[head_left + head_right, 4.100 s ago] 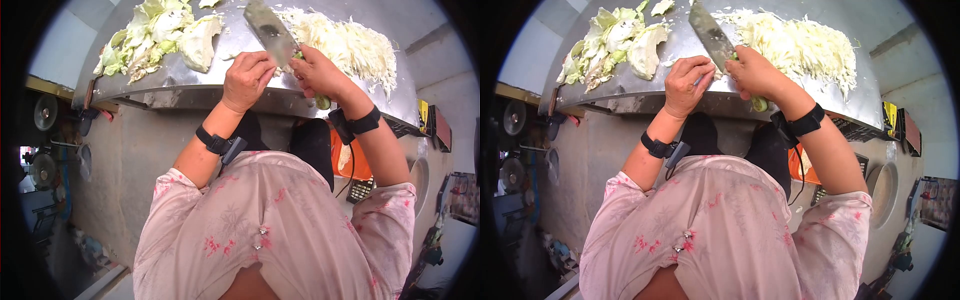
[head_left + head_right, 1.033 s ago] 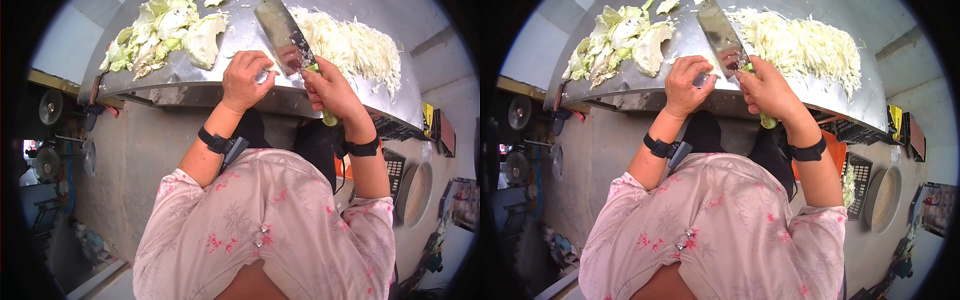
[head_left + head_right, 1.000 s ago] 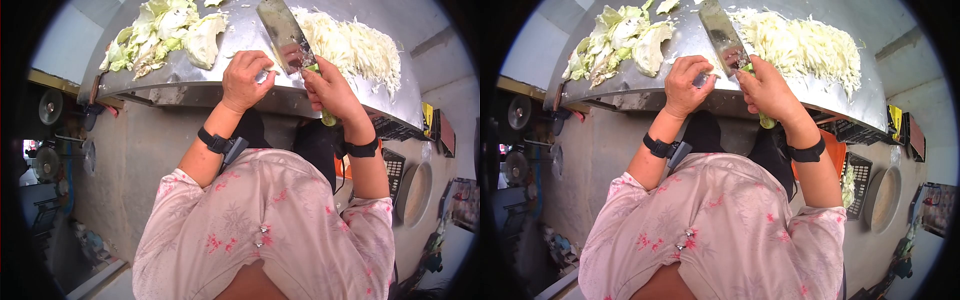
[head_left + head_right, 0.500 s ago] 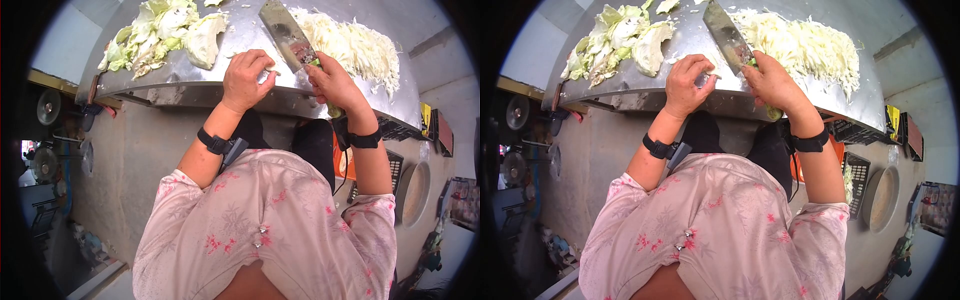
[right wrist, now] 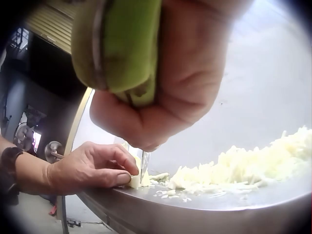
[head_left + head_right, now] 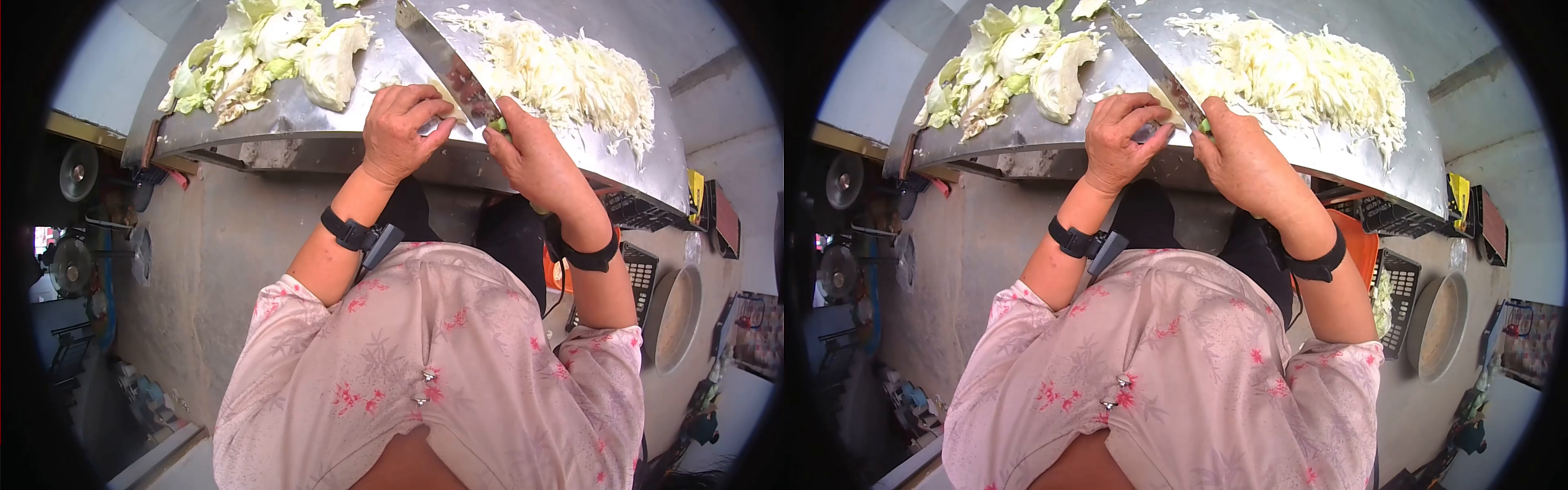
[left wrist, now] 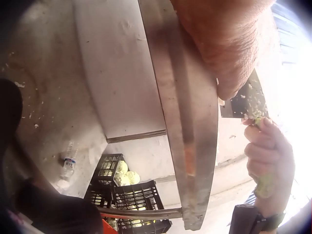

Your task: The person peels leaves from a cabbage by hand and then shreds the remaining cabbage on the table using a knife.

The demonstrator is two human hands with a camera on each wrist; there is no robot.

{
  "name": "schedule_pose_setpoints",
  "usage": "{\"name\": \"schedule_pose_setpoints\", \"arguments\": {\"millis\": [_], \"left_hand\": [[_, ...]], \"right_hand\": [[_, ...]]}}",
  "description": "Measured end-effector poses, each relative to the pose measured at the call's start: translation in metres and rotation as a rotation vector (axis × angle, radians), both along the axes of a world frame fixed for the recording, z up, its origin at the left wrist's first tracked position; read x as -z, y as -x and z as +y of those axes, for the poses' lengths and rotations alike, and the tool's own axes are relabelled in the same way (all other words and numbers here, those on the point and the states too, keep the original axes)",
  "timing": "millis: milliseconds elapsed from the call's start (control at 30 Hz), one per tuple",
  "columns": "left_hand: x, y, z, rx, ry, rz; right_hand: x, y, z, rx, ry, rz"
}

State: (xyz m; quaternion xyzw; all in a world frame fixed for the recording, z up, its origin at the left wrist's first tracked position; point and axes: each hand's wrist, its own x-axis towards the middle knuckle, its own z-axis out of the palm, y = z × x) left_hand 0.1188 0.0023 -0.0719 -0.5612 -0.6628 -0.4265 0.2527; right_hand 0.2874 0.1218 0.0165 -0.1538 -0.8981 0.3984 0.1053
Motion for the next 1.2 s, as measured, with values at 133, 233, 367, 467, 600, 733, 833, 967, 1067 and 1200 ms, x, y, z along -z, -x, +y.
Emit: {"name": "schedule_pose_setpoints", "arguments": {"millis": [133,233,367,467,600,733,833,967,1067,1200], "left_hand": [[0.0,0.001,0.001,0.005,0.007,0.002],[0.0,0.002,0.001,0.005,0.01,-0.007],[-0.001,0.001,0.001,0.011,0.001,-0.012],[-0.001,0.001,0.002,0.014,0.001,-0.008],[0.0,0.001,0.002,0.019,-0.005,-0.019],[0.0,0.0,0.003,0.016,-0.005,-0.018],[0.0,-0.001,0.004,0.013,-0.011,-0.023],[-0.001,-0.001,0.005,0.01,-0.017,-0.028],[-0.001,-0.002,0.005,0.005,-0.014,-0.034],[-0.002,-0.002,0.005,0.007,-0.02,-0.042]], "right_hand": [[0.003,-0.001,0.004,-0.017,-0.039,-0.002],[-0.01,-0.003,-0.002,0.02,0.006,-0.013],[-0.009,-0.003,-0.006,0.003,-0.003,-0.032],[-0.001,0.001,-0.004,-0.014,-0.015,-0.068],[0.0,0.002,-0.006,-0.045,-0.099,-0.046],[0.002,0.003,-0.008,-0.041,-0.115,-0.079],[-0.003,0.004,-0.01,-0.035,-0.091,-0.096],[-0.005,0.009,-0.012,-0.055,-0.101,-0.123],[-0.014,0.013,-0.009,-0.067,-0.121,-0.181],[-0.03,0.027,-0.006,-0.055,-0.032,-0.337]]}}
